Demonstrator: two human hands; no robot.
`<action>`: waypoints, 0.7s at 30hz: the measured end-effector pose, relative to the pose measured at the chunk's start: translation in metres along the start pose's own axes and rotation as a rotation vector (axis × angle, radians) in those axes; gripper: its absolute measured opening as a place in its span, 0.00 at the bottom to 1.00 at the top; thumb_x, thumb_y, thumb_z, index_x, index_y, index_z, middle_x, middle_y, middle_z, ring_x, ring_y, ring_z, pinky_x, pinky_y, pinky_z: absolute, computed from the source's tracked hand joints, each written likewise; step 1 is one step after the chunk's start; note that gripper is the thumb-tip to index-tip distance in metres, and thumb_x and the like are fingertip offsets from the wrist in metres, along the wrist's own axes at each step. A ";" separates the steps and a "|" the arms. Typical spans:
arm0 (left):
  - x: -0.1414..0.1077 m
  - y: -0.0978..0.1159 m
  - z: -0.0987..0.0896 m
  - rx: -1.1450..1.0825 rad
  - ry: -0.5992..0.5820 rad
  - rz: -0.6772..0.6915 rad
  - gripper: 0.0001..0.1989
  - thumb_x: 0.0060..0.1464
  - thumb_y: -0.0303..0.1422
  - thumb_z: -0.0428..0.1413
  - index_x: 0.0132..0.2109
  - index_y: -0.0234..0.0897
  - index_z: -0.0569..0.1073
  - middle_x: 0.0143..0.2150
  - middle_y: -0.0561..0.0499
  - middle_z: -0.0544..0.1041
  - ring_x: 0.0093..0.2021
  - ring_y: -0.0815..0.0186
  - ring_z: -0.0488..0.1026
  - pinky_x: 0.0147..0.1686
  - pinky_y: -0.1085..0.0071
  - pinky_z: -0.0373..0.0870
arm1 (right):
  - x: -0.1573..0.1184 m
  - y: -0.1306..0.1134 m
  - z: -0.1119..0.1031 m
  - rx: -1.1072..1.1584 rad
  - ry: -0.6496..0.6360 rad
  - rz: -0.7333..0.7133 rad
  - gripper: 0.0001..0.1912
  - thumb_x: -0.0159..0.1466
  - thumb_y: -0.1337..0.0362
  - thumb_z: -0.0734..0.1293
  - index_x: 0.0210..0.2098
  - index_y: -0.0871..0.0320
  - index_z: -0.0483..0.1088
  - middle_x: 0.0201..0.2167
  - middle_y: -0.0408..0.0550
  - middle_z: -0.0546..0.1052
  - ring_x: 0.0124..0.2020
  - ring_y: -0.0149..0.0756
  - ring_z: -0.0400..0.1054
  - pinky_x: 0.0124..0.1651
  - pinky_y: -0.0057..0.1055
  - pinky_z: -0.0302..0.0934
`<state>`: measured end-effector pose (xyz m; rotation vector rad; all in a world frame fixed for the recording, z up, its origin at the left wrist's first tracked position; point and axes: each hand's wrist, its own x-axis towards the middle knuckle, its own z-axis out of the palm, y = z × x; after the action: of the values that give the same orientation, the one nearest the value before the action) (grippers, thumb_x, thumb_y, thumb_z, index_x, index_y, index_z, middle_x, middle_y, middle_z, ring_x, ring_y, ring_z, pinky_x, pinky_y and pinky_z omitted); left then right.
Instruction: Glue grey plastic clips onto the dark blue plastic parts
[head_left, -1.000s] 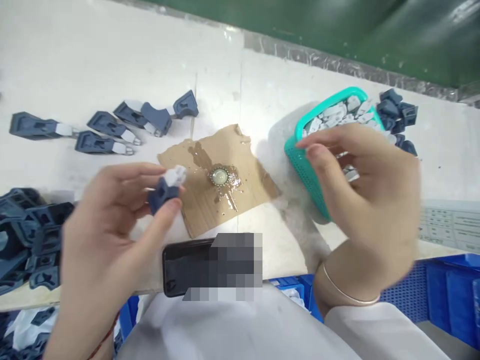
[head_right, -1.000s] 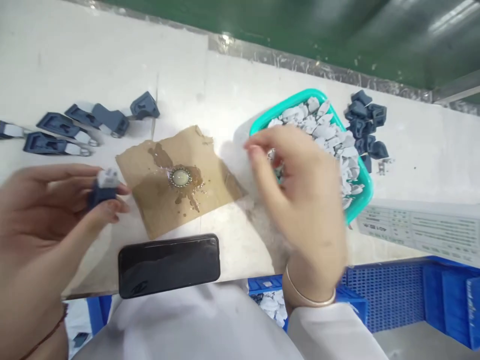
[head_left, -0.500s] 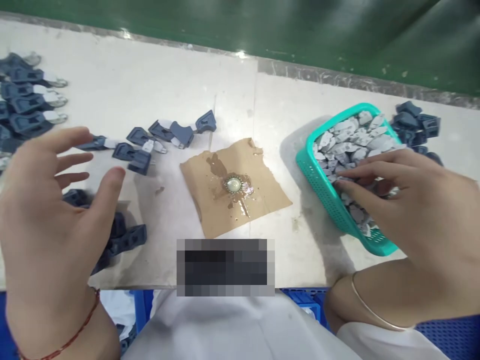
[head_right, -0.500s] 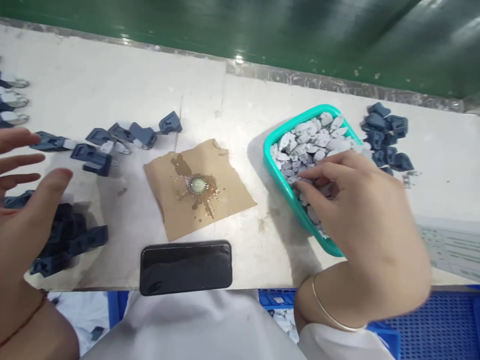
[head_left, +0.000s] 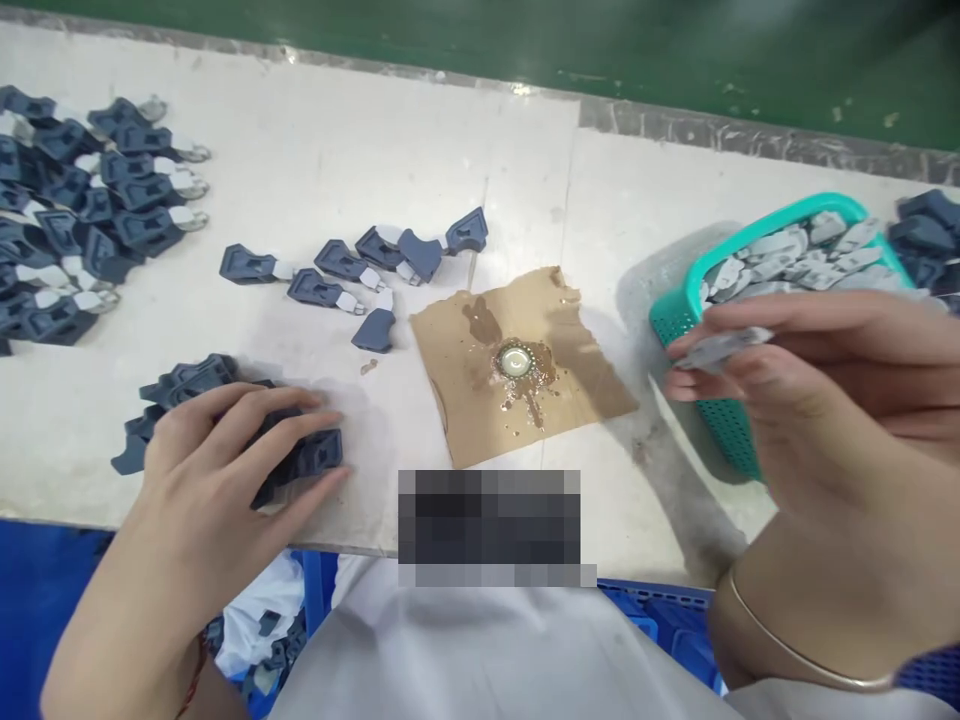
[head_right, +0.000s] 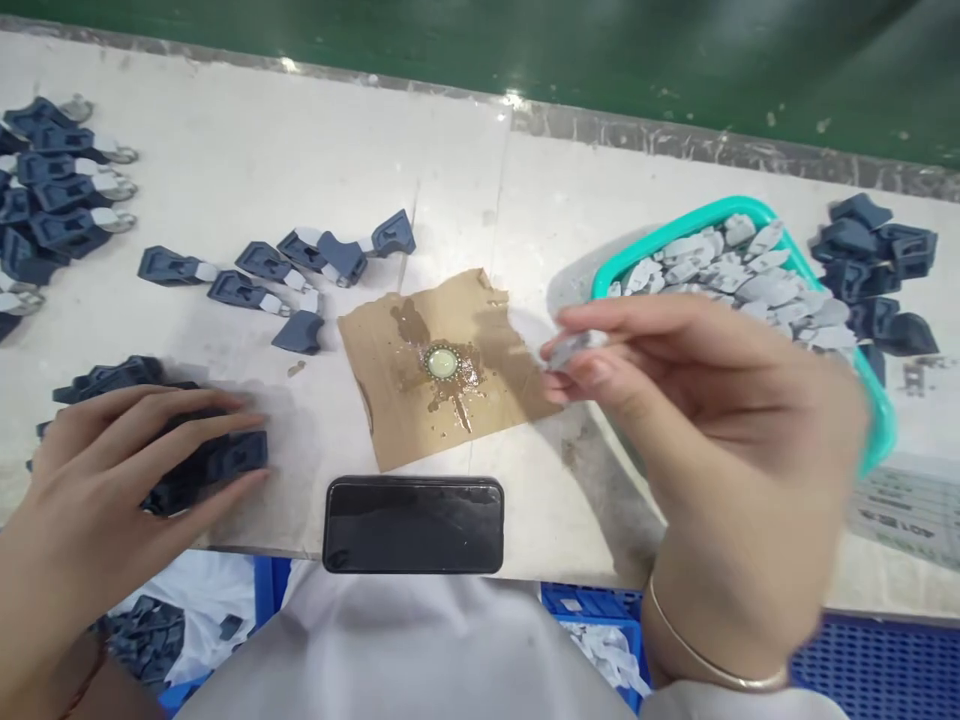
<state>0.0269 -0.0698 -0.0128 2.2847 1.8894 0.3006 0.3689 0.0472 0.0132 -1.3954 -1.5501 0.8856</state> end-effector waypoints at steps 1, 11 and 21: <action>-0.001 -0.002 0.002 -0.019 0.004 0.008 0.13 0.63 0.34 0.62 0.54 0.43 0.80 0.55 0.44 0.83 0.56 0.42 0.77 0.60 0.45 0.69 | -0.003 -0.004 0.010 0.064 0.014 0.041 0.07 0.65 0.66 0.77 0.42 0.49 0.86 0.34 0.45 0.84 0.30 0.32 0.77 0.32 0.30 0.74; 0.005 0.049 0.004 -0.606 0.234 -0.385 0.16 0.58 0.34 0.67 0.53 0.50 0.81 0.52 0.56 0.85 0.51 0.57 0.81 0.51 0.62 0.79 | 0.009 0.017 0.038 0.236 -0.272 0.246 0.05 0.65 0.68 0.75 0.31 0.56 0.80 0.22 0.39 0.76 0.20 0.23 0.65 0.23 0.21 0.61; 0.047 0.077 0.036 -1.093 0.107 -0.056 0.16 0.65 0.27 0.62 0.57 0.46 0.80 0.43 0.53 0.75 0.42 0.70 0.74 0.38 0.76 0.75 | 0.002 0.036 0.056 0.046 -0.261 -0.044 0.05 0.69 0.62 0.73 0.36 0.54 0.78 0.31 0.43 0.81 0.29 0.32 0.73 0.32 0.31 0.69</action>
<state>0.1175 -0.0384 -0.0261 1.4625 1.2717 1.1207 0.3318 0.0557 -0.0409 -1.2456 -1.7358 1.1043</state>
